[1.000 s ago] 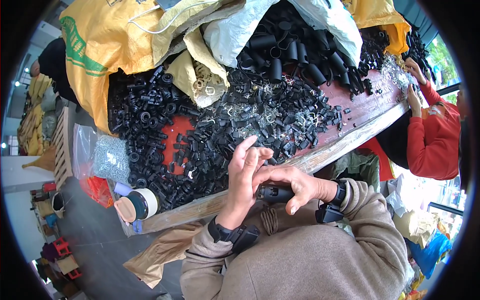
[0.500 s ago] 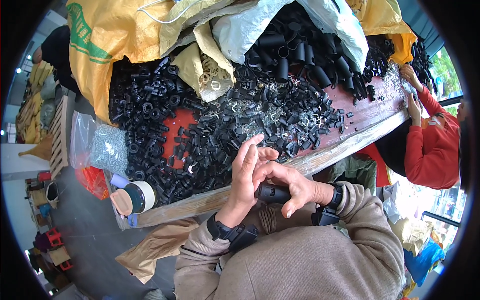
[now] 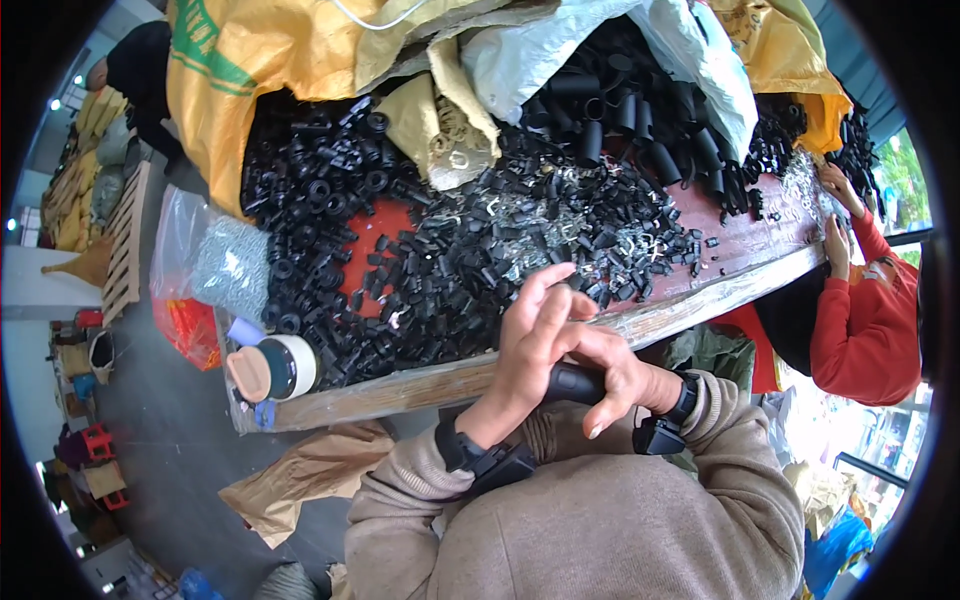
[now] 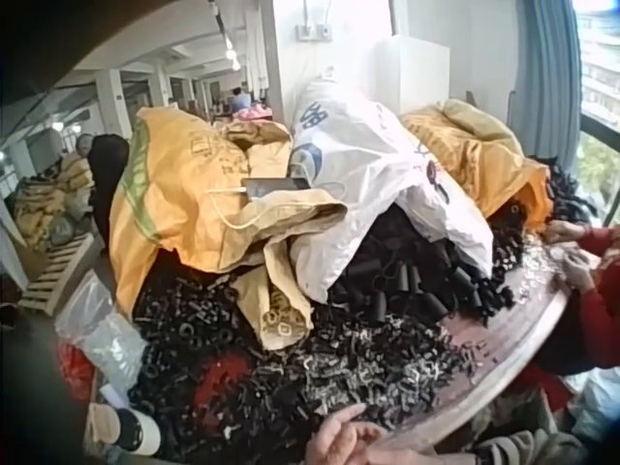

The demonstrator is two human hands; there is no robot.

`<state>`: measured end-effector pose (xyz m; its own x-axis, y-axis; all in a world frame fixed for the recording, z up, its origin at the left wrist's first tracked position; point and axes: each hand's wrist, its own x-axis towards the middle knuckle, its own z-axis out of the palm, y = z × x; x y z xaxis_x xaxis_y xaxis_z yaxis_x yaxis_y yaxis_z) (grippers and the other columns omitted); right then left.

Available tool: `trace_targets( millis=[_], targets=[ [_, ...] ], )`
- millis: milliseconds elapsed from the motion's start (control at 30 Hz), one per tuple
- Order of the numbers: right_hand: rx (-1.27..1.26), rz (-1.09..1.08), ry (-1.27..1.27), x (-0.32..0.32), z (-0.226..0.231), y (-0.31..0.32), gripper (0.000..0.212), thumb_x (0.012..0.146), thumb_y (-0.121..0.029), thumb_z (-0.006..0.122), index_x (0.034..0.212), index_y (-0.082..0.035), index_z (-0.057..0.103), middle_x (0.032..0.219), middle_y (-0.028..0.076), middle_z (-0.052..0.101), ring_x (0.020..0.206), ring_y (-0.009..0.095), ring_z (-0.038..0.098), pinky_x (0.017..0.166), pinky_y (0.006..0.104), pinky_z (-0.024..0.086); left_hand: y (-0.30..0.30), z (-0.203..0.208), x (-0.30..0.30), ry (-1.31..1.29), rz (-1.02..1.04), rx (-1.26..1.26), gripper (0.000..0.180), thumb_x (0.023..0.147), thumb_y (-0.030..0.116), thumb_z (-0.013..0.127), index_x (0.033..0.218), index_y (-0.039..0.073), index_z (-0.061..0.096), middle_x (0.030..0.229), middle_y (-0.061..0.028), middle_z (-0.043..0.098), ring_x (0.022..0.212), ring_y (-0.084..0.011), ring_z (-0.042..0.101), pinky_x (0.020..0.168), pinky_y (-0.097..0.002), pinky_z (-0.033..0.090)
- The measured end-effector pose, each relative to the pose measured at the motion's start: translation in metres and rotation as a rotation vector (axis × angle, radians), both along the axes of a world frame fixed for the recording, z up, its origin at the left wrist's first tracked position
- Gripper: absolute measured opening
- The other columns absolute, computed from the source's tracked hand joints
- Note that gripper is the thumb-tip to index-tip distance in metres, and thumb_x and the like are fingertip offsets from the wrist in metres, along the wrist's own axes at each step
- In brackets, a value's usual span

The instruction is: The person assembles small components by hand, inserting a small white plastic part into a black plastic housing. They then pick up a larger black cylindrical sleeve and slide it over the assembly before setting the completed unit aside.

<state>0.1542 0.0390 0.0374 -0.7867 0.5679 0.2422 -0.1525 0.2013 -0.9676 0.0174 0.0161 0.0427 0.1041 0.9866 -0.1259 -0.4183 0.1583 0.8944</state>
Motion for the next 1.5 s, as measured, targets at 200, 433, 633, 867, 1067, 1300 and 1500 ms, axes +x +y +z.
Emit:
trace_targets(
  millis=[200,433,633,867,1067,1300,1500],
  targets=[
    [-0.053,-0.094,0.003,0.011,0.005,-0.007,0.064,0.057,-0.052,0.07,0.091,-0.002,0.052,0.086,0.007,0.053,0.078,0.018,0.052,0.07,0.0305,0.041,0.001,0.004,0.01,0.017,-0.016,0.042,0.051,0.086,0.039,0.043,0.113,-0.003,0.041,0.089,-0.0114,0.056,0.082,-0.0139,0.053,0.075,-0.0246,0.041],
    [-0.247,-0.321,-0.328,0.145,0.012,-0.014,0.058,0.063,-0.052,0.06,0.084,0.002,0.055,0.081,0.009,0.055,0.072,0.016,0.053,0.063,0.0259,0.041,0.002,-0.002,-0.112,1.552,0.502,0.328,0.029,0.075,0.019,0.057,0.096,0.0,0.05,0.09,-0.0146,0.053,0.081,-0.0323,0.053,0.07,-0.0393,0.044],
    [0.101,-0.658,-1.08,0.255,-0.047,-0.082,0.036,0.065,-0.026,0.066,0.086,0.001,0.055,0.077,0.009,0.054,0.066,0.018,0.054,0.06,0.0263,0.042,0.001,-0.01,-0.166,1.924,0.491,-0.092,0.029,0.075,0.02,0.058,0.098,0.005,0.052,0.092,-0.0161,0.054,0.08,-0.0367,0.054,0.064,-0.0426,0.044],
    [0.096,-0.57,-0.939,0.181,-0.004,-0.044,0.017,0.067,-0.006,0.062,0.081,0.001,0.055,0.071,0.013,0.052,0.062,0.026,0.054,0.055,0.0294,0.043,0.013,-0.017,-0.172,1.96,0.461,0.101,0.029,0.074,0.016,0.059,0.1,0.005,0.051,0.082,-0.0145,0.057,0.073,-0.0334,0.056,0.063,-0.0409,0.045],
    [0.622,-0.455,-0.569,0.076,-0.003,0.027,0.01,0.07,-0.002,0.058,0.079,-0.001,0.055,0.067,0.011,0.046,0.057,0.027,0.047,0.052,0.0336,0.039,0.012,-0.022,-0.162,1.309,0.524,0.223,0.035,0.077,0.012,0.056,0.11,0.004,0.045,0.08,-0.0113,0.053,0.073,-0.0229,0.057,0.054,-0.0366,0.046],
    [0.852,-0.479,-0.731,0.015,-0.042,0.062,0.007,0.068,-0.005,0.056,0.072,-0.005,0.05,0.066,0.008,0.045,0.056,0.026,0.051,0.051,0.0351,0.042,0.0,0.008,-0.097,-0.26,0.251,-0.182,0.042,0.08,0.012,0.05,0.118,0.003,0.036,0.084,-0.0105,0.049,0.065,-0.0186,0.051,0.044,-0.022,0.041],
    [0.847,-0.466,-0.791,0.004,-0.049,0.064,0.01,0.07,-0.007,0.055,0.067,-0.006,0.046,0.067,0.008,0.046,0.054,0.027,0.052,0.047,0.0356,0.043,-0.004,-0.027,-0.078,-0.62,-0.005,-0.323,0.04,0.081,0.017,0.047,0.117,0.003,0.037,0.083,-0.0108,0.049,0.061,-0.015,0.048,0.04,-0.0181,0.036]
  ],
)
